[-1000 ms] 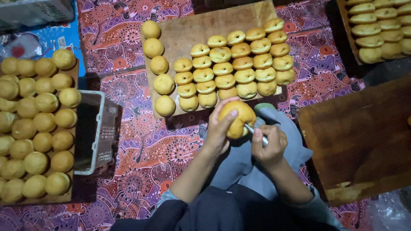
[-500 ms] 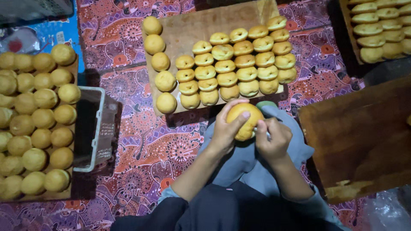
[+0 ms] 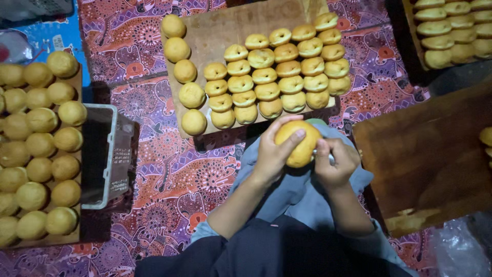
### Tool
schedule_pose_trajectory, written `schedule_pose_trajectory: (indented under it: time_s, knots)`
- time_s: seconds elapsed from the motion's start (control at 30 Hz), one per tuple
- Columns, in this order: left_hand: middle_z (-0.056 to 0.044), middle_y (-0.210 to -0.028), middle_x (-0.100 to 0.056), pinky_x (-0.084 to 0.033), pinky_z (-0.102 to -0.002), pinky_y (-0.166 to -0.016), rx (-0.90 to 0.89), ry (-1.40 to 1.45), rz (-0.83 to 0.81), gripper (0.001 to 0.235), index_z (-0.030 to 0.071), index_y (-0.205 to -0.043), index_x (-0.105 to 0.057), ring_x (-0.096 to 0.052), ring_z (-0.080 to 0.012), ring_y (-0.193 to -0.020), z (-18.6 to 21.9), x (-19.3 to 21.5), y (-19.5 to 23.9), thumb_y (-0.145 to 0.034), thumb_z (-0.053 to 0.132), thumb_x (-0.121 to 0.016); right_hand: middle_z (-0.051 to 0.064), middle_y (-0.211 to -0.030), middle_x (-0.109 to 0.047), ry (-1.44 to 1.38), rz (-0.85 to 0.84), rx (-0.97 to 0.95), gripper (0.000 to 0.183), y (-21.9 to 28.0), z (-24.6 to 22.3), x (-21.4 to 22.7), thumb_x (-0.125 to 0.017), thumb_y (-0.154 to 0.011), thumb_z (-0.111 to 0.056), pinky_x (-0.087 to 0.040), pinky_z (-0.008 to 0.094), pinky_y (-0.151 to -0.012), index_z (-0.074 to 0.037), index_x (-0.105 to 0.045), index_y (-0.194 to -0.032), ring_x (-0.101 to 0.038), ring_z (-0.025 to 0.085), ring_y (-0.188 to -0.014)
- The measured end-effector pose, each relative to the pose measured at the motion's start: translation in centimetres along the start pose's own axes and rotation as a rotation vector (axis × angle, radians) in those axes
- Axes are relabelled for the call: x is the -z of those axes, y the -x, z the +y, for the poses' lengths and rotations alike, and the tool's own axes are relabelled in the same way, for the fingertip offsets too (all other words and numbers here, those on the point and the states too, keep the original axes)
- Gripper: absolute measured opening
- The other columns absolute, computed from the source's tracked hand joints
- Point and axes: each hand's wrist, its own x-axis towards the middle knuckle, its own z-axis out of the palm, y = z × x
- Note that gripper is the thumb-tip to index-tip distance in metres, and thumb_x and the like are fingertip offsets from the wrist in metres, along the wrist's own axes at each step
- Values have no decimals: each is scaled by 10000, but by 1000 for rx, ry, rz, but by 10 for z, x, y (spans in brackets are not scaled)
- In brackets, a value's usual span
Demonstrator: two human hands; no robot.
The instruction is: The person sits cross-legged and repeatedly picks up round buns from a wooden board. Using a small knife, they cut a hole in the center of each bun and place it back on the board. The process continues with multiple buns arranged in rows.
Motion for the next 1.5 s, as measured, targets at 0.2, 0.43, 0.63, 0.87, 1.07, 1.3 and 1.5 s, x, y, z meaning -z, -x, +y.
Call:
schedule_pose_trajectory:
  time_s: [0.2,0.43,0.63,0.87,1.07,1.3,1.5]
  knots:
    - [-119,-1147,-708,-585,-314,-910,148,147,-107,426,18,-1314,-616,-693,-167,-1020,10,16,-7,-933,148,-756,72,-623,-618,-230,-319,-154,220,-11,14,7,-678,-965,-133,-439,330,-550,-24,-663,-774,-596,188,-525]
    - [-100,-1183,-677,-562,-298,-940,56,200,52,380,-24,-1310,-636,-659,-145,-1062,-3,-16,8,-981,123,-758,149,-781,-684,113,282,5,243,5,5,-7,-618,-1064,-114,-511,324,-626,12,-702,-875,-671,258,-688]
    - [-151,-1176,-717,-573,-330,-939,145,238,-46,378,-35,-1289,-638,-694,-184,-1047,-7,8,-4,-970,137,-743,103,-660,-618,-189,-170,-207,249,-2,9,-3,-664,-1024,-110,-468,335,-603,28,-659,-816,-596,215,-579]
    - [-145,-1205,-709,-561,-323,-970,88,319,141,401,-37,-1292,-612,-685,-186,-1078,-7,-7,9,-958,145,-739,134,-794,-667,-102,70,48,225,-4,4,-21,-637,-1076,-100,-484,311,-620,38,-696,-908,-629,179,-659]
    - [-150,-1229,-691,-545,-329,-1015,37,285,98,397,-71,-1313,-610,-669,-193,-1130,3,8,2,-982,112,-729,117,-794,-667,-213,-49,-38,241,-4,0,-29,-636,-1095,-113,-487,320,-638,35,-684,-910,-628,163,-655]
    - [-150,-1262,-673,-535,-344,-1041,-8,365,246,415,-61,-1334,-584,-662,-208,-1173,5,11,8,-966,83,-711,128,-732,-648,-184,-96,48,220,-14,-6,-45,-649,-1046,-78,-479,342,-611,38,-679,-861,-617,203,-609]
    - [-142,-1336,-651,-514,-362,-1073,-41,278,237,599,-38,-1410,-546,-628,-227,-1217,13,13,14,-918,203,-788,138,-774,-662,-41,66,96,208,-14,-12,-53,-629,-1082,-62,-495,361,-643,16,-690,-899,-643,253,-654]
